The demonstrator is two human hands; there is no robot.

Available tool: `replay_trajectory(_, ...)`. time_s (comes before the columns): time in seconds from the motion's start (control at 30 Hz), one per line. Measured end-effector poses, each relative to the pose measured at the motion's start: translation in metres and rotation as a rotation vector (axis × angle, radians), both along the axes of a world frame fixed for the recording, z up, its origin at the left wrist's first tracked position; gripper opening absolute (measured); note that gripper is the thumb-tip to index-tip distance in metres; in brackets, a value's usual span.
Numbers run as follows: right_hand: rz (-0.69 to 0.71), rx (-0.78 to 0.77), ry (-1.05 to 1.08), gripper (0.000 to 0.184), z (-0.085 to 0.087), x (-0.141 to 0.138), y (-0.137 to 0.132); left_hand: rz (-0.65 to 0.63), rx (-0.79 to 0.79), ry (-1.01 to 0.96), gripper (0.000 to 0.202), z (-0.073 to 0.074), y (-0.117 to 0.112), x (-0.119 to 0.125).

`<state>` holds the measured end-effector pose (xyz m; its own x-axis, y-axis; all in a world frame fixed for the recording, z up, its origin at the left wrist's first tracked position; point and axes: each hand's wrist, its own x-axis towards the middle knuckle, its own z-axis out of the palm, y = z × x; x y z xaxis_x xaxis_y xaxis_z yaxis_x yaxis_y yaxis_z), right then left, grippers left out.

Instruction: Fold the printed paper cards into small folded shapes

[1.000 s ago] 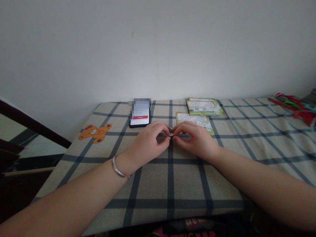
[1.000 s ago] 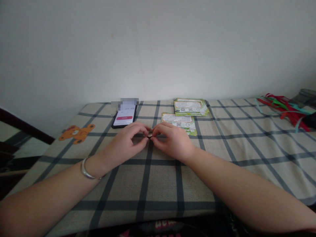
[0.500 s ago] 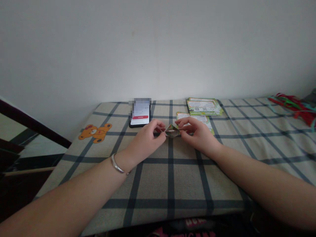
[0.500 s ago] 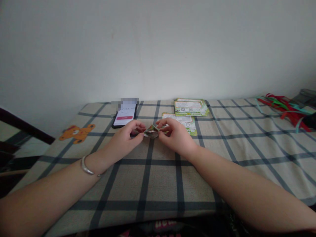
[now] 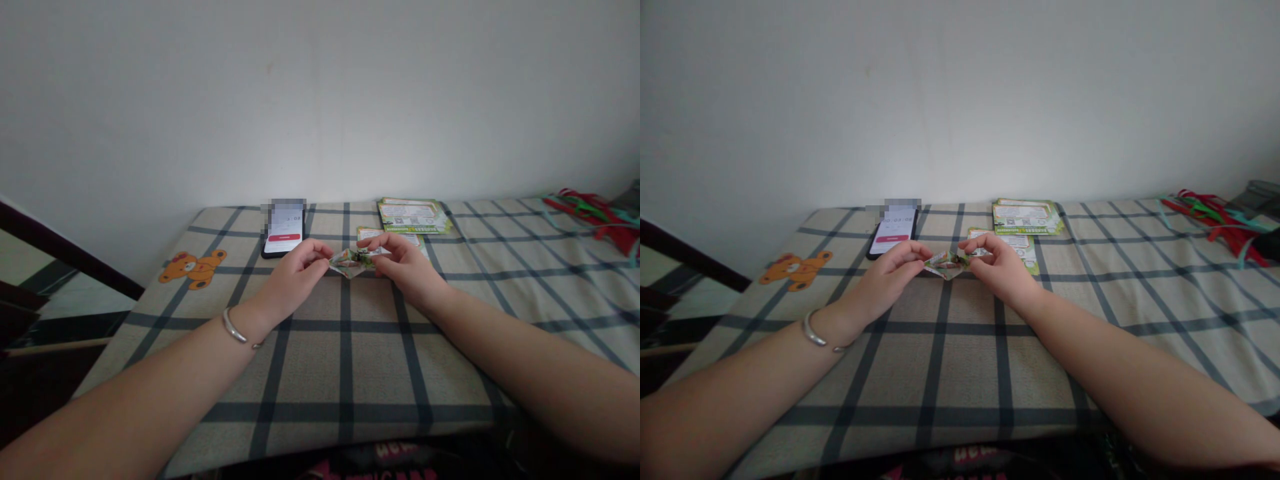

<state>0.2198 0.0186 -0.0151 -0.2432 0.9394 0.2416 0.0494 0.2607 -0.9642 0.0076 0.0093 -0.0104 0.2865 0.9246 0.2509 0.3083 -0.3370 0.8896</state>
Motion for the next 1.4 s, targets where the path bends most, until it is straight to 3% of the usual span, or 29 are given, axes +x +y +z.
replay_trajectory(0.33, 0.018, -0.043, 0.07, 0.011, -0.004, 0.003, 0.004, -0.044, -0.019, -0.054, 0.015, 0.005, 0.001, 0.0)
replay_trajectory(0.43, -0.017, 0.152, -0.103, 0.009, -0.002, 0.004, 0.002, -0.065, 0.012, 0.002, 0.015, 0.0, 0.002, 0.0)
replay_trajectory(0.57, -0.078, 0.514, -0.501, 0.023, 0.003, 0.005, -0.004, -0.062, 0.089, 0.121, 0.015, -0.003, 0.002, 0.001)
replay_trajectory(0.8, -0.155, 0.682, -0.862, 0.022, 0.008, 0.0, -0.015, -0.042, 0.146, 0.201, 0.011, -0.004, -0.002, 0.004)
replay_trajectory(1.4, -0.125, 0.76, -0.958, 0.009, 0.012, -0.005, -0.013, -0.053, 0.239, 0.331, 0.011, -0.002, -0.005, 0.005)
